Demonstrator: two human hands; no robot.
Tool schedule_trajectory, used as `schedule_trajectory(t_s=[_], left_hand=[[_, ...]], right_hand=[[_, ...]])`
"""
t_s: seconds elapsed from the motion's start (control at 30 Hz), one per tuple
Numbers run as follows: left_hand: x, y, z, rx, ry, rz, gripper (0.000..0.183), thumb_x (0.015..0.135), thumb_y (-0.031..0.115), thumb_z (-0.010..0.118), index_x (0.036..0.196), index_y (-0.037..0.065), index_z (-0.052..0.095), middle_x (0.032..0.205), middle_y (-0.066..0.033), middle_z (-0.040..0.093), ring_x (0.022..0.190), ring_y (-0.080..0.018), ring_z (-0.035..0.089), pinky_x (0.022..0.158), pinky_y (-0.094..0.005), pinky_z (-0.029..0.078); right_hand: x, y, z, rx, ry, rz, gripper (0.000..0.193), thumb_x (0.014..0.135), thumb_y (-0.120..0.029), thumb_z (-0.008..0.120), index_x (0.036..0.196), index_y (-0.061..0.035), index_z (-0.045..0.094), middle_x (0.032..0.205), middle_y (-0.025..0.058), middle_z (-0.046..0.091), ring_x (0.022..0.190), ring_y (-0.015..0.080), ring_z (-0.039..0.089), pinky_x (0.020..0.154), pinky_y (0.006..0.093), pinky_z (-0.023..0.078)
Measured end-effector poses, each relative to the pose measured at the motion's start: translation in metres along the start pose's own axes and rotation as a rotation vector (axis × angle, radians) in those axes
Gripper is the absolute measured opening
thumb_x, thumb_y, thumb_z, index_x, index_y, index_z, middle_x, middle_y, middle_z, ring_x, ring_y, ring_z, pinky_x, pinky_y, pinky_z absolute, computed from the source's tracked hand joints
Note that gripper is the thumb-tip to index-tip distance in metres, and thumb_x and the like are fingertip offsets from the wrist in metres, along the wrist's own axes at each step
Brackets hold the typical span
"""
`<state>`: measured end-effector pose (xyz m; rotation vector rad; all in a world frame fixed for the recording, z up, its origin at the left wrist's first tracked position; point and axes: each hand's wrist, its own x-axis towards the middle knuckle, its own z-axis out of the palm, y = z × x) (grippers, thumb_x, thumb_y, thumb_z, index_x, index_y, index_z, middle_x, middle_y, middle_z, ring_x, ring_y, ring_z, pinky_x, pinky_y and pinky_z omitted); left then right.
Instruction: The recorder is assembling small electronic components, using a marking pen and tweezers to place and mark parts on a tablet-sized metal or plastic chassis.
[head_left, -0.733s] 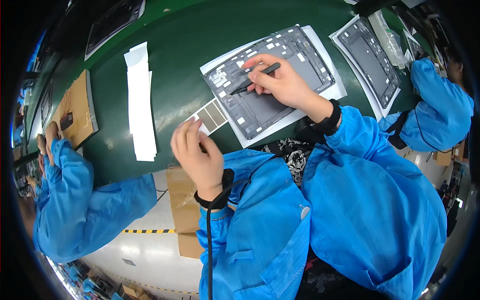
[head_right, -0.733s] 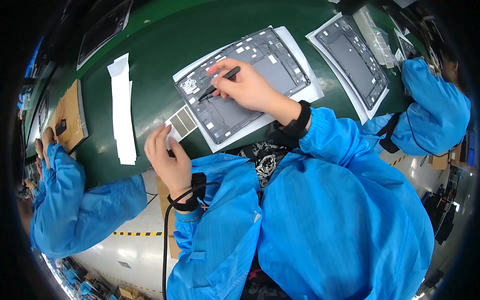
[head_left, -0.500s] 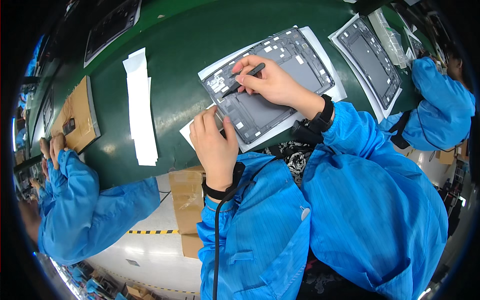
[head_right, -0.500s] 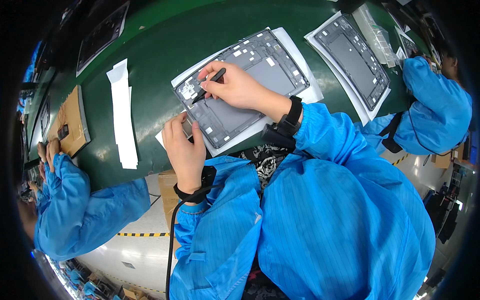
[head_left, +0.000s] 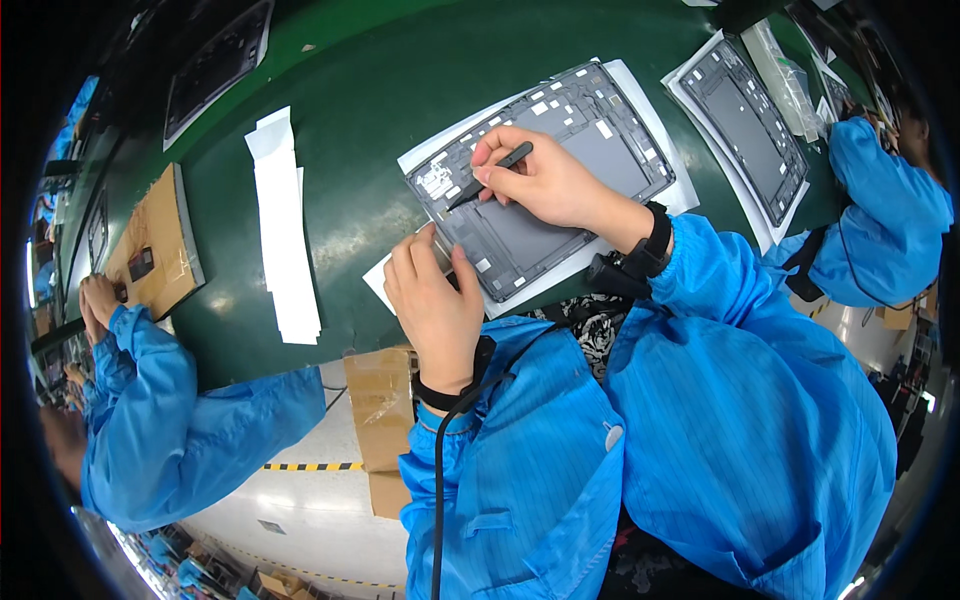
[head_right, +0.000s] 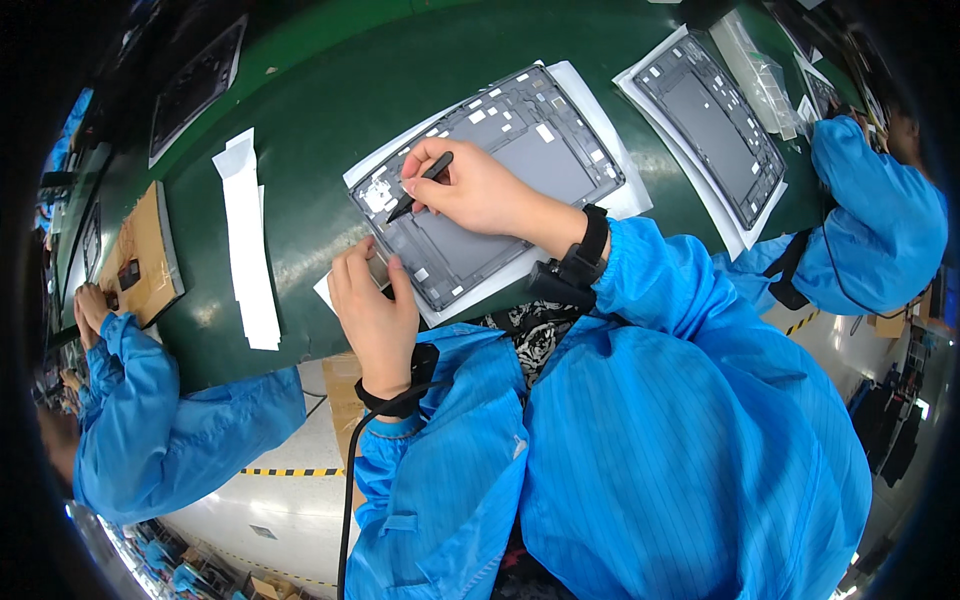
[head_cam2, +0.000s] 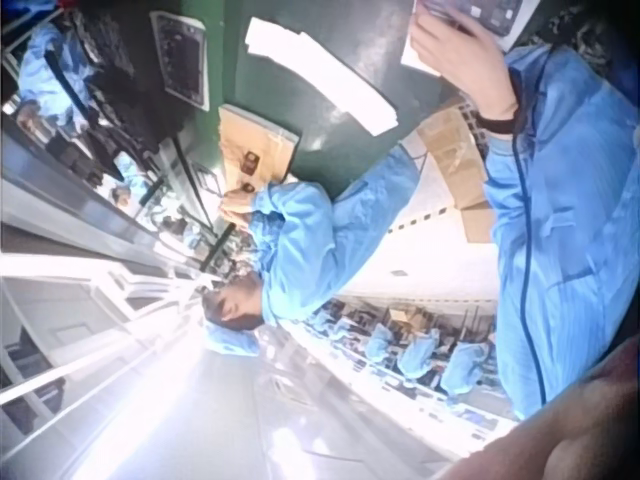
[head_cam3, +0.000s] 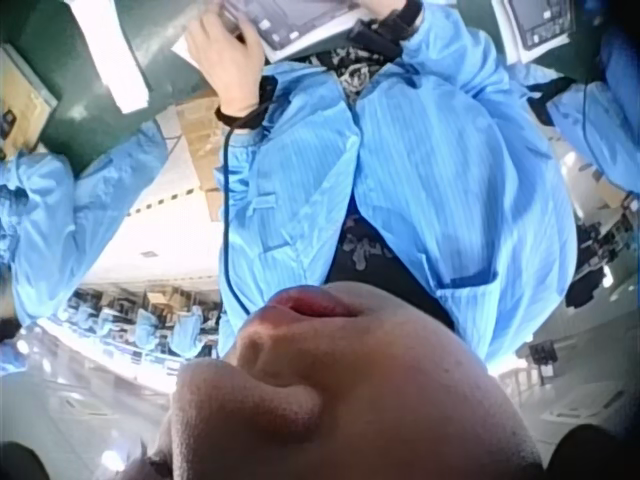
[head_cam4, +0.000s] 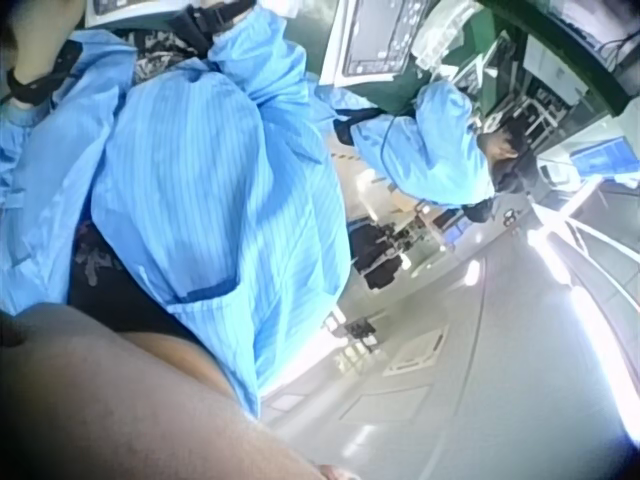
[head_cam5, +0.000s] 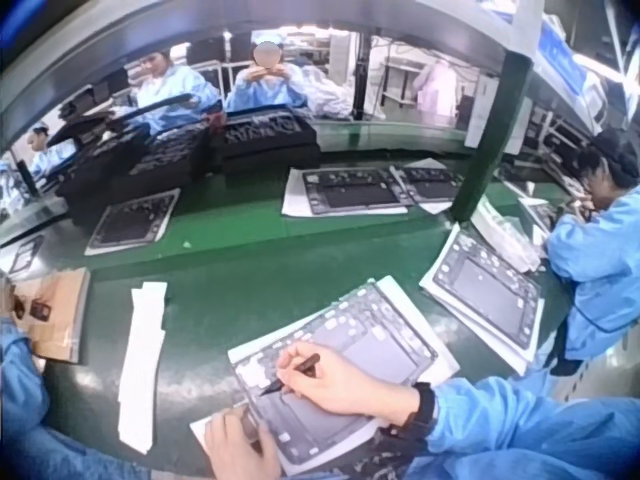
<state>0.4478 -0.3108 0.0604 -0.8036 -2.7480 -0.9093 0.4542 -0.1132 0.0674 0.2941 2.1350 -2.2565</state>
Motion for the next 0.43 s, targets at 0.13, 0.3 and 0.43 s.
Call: schedule_trajectory(t_s=[0.13, 0.3, 0.43], left_hand=[[0.000, 0.012, 0.004, 0.195, 0.003, 0.104, 0.039, 0.088, 0.018, 0.066, 0.122, 0.000, 0.062, 0.105, -0.0122, 0.058, 0.097, -0.0300, 0.057, 0.080, -0.0400, 0.046], [0.003, 0.024, 0.009, 0.383, -0.039, 0.057, 0.042, 0.088, 0.027, 0.067, 0.121, 0.001, 0.064, 0.105, -0.0093, 0.058, 0.097, -0.0265, 0.057, 0.074, -0.0370, 0.046], [0.003, 0.030, 0.012, 0.526, -0.120, 0.031, 0.043, 0.088, 0.029, 0.067, 0.122, 0.003, 0.065, 0.104, -0.0080, 0.058, 0.098, -0.0252, 0.057, 0.075, -0.0360, 0.047]], right_hand=[[0.000, -0.001, 0.001, 0.000, 0.004, 0.004, 0.018, 0.095, -0.011, 0.060, 0.106, 0.0015, 0.055, 0.079, 0.0008, 0.061, 0.069, 0.0070, 0.058, 0.063, 0.0215, 0.046], [-0.002, -0.003, 0.005, -0.019, 0.046, 0.000, 0.013, 0.097, -0.012, 0.058, 0.104, -0.0004, 0.057, 0.077, 0.0006, 0.060, 0.068, 0.0076, 0.058, 0.063, 0.0219, 0.047], [-0.005, -0.004, -0.016, 0.098, 0.404, -0.165, 0.013, 0.098, -0.016, 0.058, 0.098, -0.0045, 0.063, 0.081, 0.0046, 0.065, 0.074, 0.0127, 0.065, 0.068, 0.0252, 0.052]])
